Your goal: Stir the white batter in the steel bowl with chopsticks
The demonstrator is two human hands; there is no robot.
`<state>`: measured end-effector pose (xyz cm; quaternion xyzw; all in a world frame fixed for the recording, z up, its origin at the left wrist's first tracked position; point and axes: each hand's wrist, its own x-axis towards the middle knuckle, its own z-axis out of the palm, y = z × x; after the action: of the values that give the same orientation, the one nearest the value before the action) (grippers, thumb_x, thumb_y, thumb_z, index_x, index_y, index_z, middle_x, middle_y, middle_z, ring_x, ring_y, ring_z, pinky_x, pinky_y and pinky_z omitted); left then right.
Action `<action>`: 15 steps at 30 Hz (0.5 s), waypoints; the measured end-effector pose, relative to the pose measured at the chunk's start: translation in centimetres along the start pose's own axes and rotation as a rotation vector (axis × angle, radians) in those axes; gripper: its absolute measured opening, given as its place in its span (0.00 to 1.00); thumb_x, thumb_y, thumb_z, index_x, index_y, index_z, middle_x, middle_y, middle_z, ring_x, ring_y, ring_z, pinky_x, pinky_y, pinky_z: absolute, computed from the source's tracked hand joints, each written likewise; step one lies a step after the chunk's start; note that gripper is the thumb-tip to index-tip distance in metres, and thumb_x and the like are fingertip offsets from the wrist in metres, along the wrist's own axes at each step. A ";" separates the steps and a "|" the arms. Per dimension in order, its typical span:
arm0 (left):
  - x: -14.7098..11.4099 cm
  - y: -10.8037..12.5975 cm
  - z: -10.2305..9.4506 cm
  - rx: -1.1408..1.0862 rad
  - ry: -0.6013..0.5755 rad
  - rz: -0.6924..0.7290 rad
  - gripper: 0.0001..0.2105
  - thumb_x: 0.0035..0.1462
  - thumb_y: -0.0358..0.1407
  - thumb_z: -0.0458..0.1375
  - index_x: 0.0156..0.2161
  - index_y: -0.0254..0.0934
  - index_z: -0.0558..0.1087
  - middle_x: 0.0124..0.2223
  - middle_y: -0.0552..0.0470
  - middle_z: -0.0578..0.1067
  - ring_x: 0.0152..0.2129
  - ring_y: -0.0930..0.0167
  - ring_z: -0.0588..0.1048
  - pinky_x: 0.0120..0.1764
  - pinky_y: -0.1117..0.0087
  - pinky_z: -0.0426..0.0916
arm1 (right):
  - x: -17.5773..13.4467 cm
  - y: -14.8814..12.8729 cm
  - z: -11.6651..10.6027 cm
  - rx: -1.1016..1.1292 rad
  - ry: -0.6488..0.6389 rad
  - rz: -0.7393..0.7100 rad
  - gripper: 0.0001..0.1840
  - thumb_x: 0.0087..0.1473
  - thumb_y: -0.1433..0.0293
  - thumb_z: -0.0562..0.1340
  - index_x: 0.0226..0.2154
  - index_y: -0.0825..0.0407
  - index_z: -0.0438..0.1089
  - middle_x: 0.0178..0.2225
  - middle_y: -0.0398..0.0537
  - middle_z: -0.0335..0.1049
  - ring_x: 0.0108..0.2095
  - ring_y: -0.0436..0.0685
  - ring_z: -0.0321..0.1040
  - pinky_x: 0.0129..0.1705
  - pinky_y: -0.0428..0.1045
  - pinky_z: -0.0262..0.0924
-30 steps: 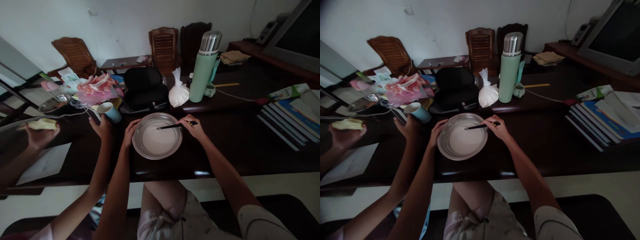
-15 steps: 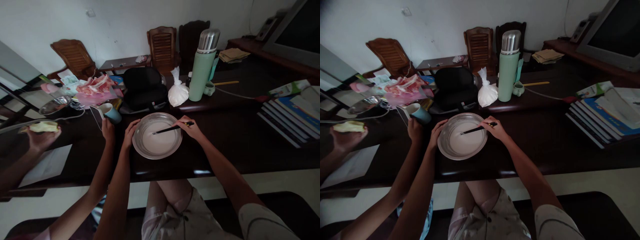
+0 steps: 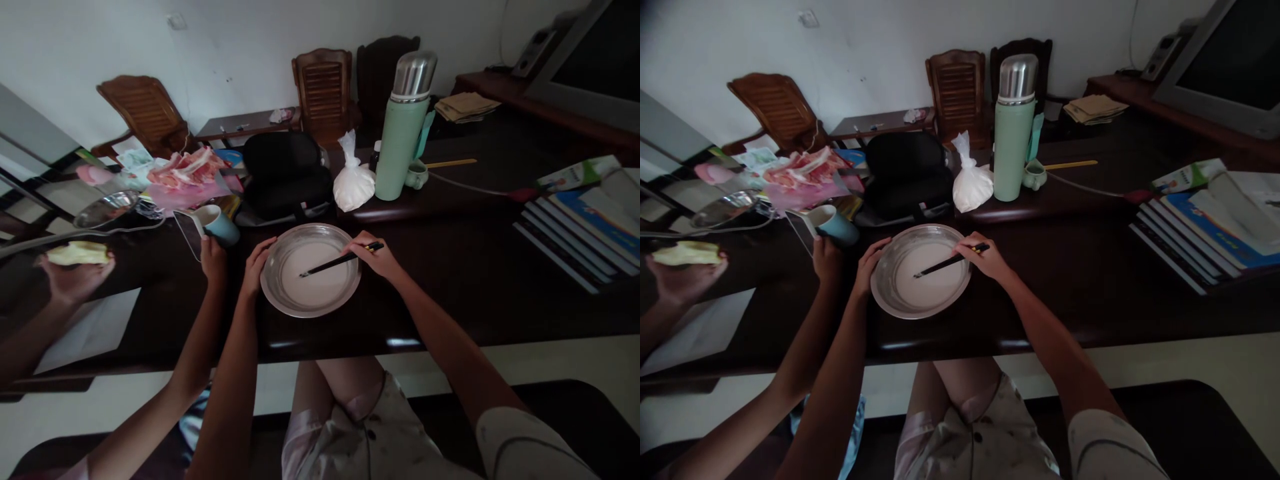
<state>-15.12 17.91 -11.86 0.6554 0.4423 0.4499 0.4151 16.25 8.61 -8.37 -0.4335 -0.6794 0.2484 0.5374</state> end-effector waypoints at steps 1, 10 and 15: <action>0.0 0.0 0.0 0.000 0.000 0.004 0.24 0.55 0.48 0.55 0.52 0.34 0.72 0.55 0.44 0.71 0.54 0.59 0.68 0.58 0.59 0.61 | 0.0 0.1 0.0 -0.035 0.019 -0.009 0.15 0.60 0.60 0.58 0.29 0.46 0.77 0.31 0.44 0.78 0.36 0.56 0.70 0.41 0.53 0.63; -0.3 0.5 0.1 0.006 0.012 -0.027 0.26 0.55 0.49 0.55 0.53 0.33 0.72 0.55 0.44 0.72 0.53 0.59 0.68 0.58 0.59 0.60 | 0.2 0.3 -1.8 0.202 0.202 0.196 0.21 0.56 0.50 0.59 0.25 0.50 0.70 0.20 0.43 0.72 0.24 0.54 0.72 0.32 0.50 0.65; -0.2 0.5 0.0 0.034 0.003 -0.008 0.26 0.55 0.49 0.54 0.53 0.33 0.72 0.55 0.44 0.71 0.54 0.58 0.68 0.58 0.58 0.60 | 0.0 -0.4 -0.2 0.121 0.040 0.128 0.20 0.57 0.52 0.58 0.27 0.49 0.75 0.27 0.45 0.76 0.31 0.55 0.72 0.37 0.52 0.65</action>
<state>-15.03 17.58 -11.47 0.6600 0.4529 0.4417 0.4052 16.33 8.41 -8.02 -0.4476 -0.6231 0.3140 0.5593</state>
